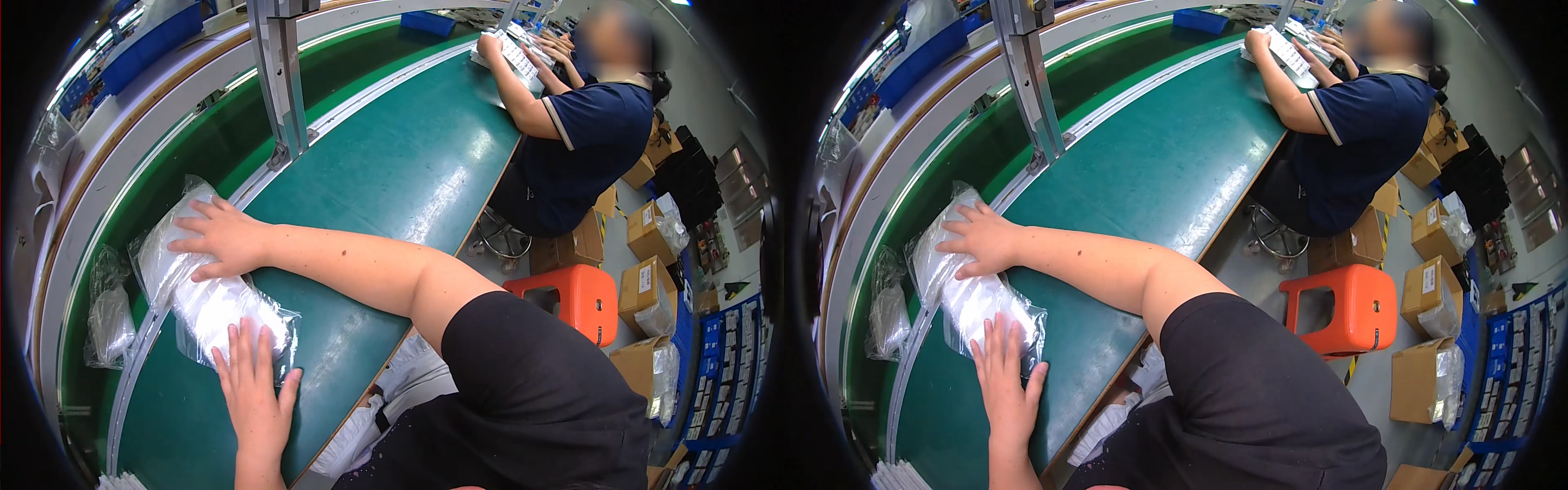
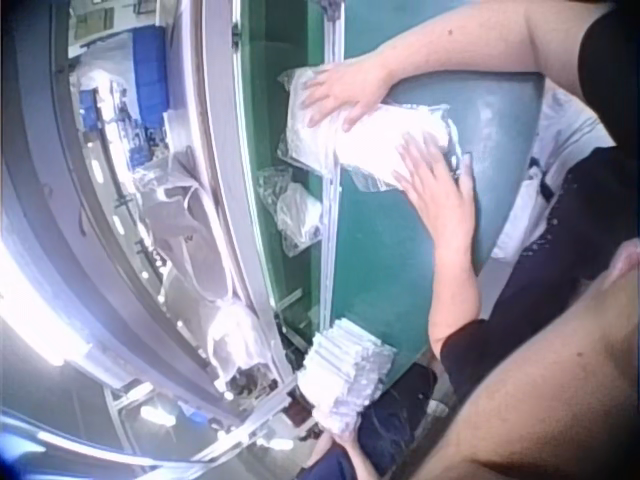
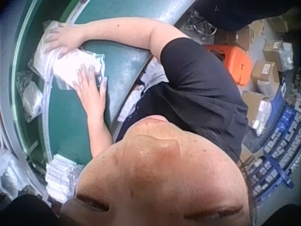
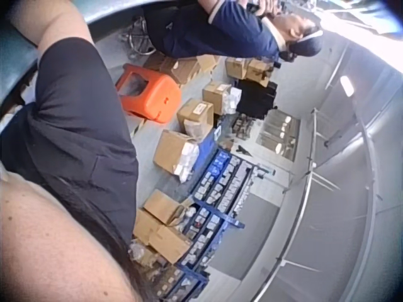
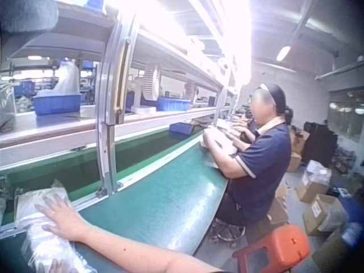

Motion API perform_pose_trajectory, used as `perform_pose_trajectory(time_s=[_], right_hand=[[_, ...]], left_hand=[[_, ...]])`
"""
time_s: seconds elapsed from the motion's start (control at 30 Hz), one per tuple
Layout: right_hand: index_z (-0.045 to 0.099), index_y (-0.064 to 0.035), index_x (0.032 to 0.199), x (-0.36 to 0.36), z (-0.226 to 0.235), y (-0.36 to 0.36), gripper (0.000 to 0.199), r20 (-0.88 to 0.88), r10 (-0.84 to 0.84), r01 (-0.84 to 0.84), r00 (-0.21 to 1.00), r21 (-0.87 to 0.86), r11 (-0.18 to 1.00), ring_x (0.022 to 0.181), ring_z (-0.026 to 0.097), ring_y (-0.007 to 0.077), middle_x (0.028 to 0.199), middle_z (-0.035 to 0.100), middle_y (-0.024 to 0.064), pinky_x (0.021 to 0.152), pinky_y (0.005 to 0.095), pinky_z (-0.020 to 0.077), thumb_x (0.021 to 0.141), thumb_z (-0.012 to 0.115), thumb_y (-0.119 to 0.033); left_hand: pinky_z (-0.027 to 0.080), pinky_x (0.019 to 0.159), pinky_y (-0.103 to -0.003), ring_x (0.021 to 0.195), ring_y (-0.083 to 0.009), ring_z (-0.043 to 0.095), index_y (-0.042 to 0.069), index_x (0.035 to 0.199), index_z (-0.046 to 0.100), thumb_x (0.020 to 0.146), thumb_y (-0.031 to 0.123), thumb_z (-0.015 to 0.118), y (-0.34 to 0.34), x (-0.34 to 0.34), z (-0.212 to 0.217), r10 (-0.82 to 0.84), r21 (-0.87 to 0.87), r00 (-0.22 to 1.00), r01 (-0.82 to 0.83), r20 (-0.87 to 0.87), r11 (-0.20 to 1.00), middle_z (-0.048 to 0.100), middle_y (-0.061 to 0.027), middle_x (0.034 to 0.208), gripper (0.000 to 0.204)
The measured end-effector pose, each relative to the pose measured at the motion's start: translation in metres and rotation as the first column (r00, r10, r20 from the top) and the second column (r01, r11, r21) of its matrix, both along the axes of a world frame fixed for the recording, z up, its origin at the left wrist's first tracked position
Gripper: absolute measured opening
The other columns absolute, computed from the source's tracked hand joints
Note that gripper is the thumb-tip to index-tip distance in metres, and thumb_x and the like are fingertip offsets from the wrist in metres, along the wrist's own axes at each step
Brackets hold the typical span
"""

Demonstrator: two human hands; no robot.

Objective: Packaging electronic components (power adapters) into plastic bags and boxes at an assembly line.

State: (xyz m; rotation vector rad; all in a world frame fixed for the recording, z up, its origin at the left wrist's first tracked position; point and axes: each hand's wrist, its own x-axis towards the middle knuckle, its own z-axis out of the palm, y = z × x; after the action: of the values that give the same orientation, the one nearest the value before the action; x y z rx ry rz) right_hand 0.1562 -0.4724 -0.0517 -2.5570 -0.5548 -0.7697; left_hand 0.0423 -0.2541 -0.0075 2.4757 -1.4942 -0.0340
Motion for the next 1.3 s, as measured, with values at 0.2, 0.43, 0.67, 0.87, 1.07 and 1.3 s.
perform_pose_trajectory(time_s=[0.2,0.43,0.67,0.87,1.07,1.3], right_hand=[[0.049,-0.0234,0.130,0.000,-0.001,-0.013,0.054,0.032,-0.059,0.061,0.998,-0.062,0.996,0.125,0.039,0.0385,0.136,0.044,0.0124,0.102,0.0503,0.0292,0.080,0.059,-0.044],[0.059,-0.0167,0.116,0.009,0.007,-0.005,0.043,0.007,-0.113,0.113,0.994,-0.088,0.990,0.107,0.053,0.0279,0.119,0.058,0.0056,0.086,0.0425,0.0397,0.078,0.063,-0.038],[0.070,-0.0088,0.092,0.025,0.017,-0.009,0.020,0.204,-0.142,0.089,0.969,0.247,0.965,0.077,0.061,0.0311,0.088,0.068,0.0109,0.071,0.0369,0.0480,0.083,0.060,-0.024],[0.068,-0.0077,0.094,0.039,0.019,-0.008,0.027,0.055,-0.245,0.140,0.968,0.692,0.708,0.076,0.063,0.0307,0.082,0.067,0.0130,0.068,0.0343,0.0487,0.089,0.054,-0.030],[0.063,0.0035,0.102,0.032,0.024,-0.014,0.039,-0.018,-0.210,0.147,0.977,0.773,0.617,0.077,0.054,0.0096,0.082,0.065,0.0061,0.073,0.0235,0.0447,0.093,0.053,-0.033],[0.068,-0.0051,0.095,0.027,0.016,-0.009,0.031,0.077,-0.274,0.144,0.959,0.700,0.700,0.074,0.063,0.0276,0.080,0.066,0.0132,0.067,0.0331,0.0484,0.091,0.053,-0.032]], left_hand=[[0.014,0.112,-0.049,0.136,-0.0334,0.025,0.003,0.136,0.036,0.081,0.014,0.061,0.000,0.014,0.002,0.018,0.008,1.000,-0.018,-0.012,1.000,0.030,-0.0172,0.145,0.061],[0.015,0.112,-0.044,0.137,-0.0303,0.025,0.004,0.138,0.034,0.085,0.010,0.052,0.007,0.025,0.004,0.018,0.030,0.999,-0.017,-0.041,0.999,0.030,-0.0149,0.146,0.056],[0.014,0.112,-0.046,0.136,-0.0307,0.026,0.007,0.134,0.042,0.088,0.026,0.051,0.004,0.045,0.007,-0.018,-0.008,0.995,0.017,-0.099,1.000,0.031,-0.0142,0.145,0.051],[0.015,0.112,-0.047,0.134,-0.0313,0.030,0.007,0.124,0.049,0.086,0.032,0.053,0.008,0.063,0.003,-0.008,-0.069,0.995,0.001,-0.098,0.998,0.037,-0.0145,0.142,0.046],[0.015,0.112,-0.048,0.132,-0.0295,0.034,0.004,0.112,0.053,0.085,0.029,0.055,-0.002,0.087,0.001,-0.079,-0.125,0.992,0.066,-0.100,0.990,0.043,-0.0132,0.137,0.036],[0.014,0.112,-0.049,0.133,-0.0293,0.033,0.005,0.118,0.052,0.081,0.034,0.059,-0.007,0.088,-0.007,-0.078,-0.191,0.986,0.050,-0.145,0.980,0.043,-0.0116,0.138,0.047]])
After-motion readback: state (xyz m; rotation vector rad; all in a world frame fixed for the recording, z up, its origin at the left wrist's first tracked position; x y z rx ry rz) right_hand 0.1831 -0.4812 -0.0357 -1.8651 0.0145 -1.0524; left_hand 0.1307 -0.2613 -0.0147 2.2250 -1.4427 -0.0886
